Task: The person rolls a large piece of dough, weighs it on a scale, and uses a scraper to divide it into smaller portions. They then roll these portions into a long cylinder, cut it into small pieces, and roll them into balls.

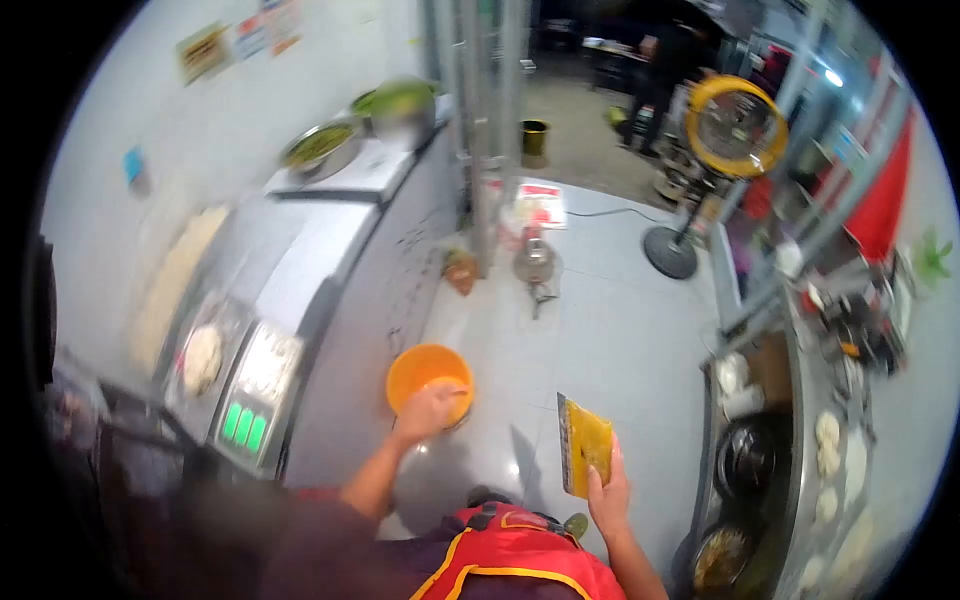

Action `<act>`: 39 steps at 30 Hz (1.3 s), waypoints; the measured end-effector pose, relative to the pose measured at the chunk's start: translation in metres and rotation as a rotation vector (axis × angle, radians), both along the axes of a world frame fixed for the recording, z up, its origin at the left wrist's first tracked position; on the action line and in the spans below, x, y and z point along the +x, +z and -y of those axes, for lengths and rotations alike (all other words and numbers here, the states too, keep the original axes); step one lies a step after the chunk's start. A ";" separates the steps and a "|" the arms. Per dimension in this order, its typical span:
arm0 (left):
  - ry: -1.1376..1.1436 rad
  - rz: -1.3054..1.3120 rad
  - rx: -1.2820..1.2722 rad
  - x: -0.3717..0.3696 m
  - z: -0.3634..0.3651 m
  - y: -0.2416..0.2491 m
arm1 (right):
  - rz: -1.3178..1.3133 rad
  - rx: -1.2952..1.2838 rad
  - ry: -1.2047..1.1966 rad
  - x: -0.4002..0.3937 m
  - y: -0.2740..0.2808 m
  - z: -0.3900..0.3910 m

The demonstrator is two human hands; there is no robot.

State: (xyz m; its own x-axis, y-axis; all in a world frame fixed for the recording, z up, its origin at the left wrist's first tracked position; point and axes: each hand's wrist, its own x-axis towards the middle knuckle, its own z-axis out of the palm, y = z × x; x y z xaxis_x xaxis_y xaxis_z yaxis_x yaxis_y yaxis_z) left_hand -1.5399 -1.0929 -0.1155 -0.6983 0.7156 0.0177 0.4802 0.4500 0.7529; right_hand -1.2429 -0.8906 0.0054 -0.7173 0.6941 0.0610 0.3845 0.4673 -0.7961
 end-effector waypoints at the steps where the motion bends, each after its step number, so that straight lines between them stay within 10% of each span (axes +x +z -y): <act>1: -0.154 0.035 -0.018 0.015 -0.024 -0.019 | -0.029 -0.004 -0.079 0.002 -0.014 0.003; 7: -0.922 0.045 0.085 0.053 -0.133 -0.072 | -0.058 0.172 -0.456 0.013 -0.110 0.010; 18: -1.642 -0.078 0.249 -0.071 -0.232 -0.102 | -0.126 0.459 -1.329 -0.127 -0.131 0.097; 25: -1.858 0.009 0.078 0.096 -0.338 -0.147 | -0.472 0.507 -1.653 0.019 -0.207 0.055; 31: -1.785 0.126 0.181 0.327 -0.429 -0.095 | -0.400 0.460 -1.968 0.159 -0.160 0.009; 39: -1.820 0.080 0.281 0.618 -0.479 -0.146 | -0.030 0.406 -2.115 0.278 -0.139 -0.034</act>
State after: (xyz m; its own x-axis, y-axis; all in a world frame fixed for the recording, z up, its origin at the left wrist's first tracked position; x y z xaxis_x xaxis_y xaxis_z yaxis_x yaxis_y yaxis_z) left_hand -0.9222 -0.6139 -0.2616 0.8379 0.4771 0.2651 0.1337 -0.6503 0.7478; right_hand -0.9649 -0.8567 -0.1334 0.9104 0.1918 0.3666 0.4138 -0.4285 -0.8032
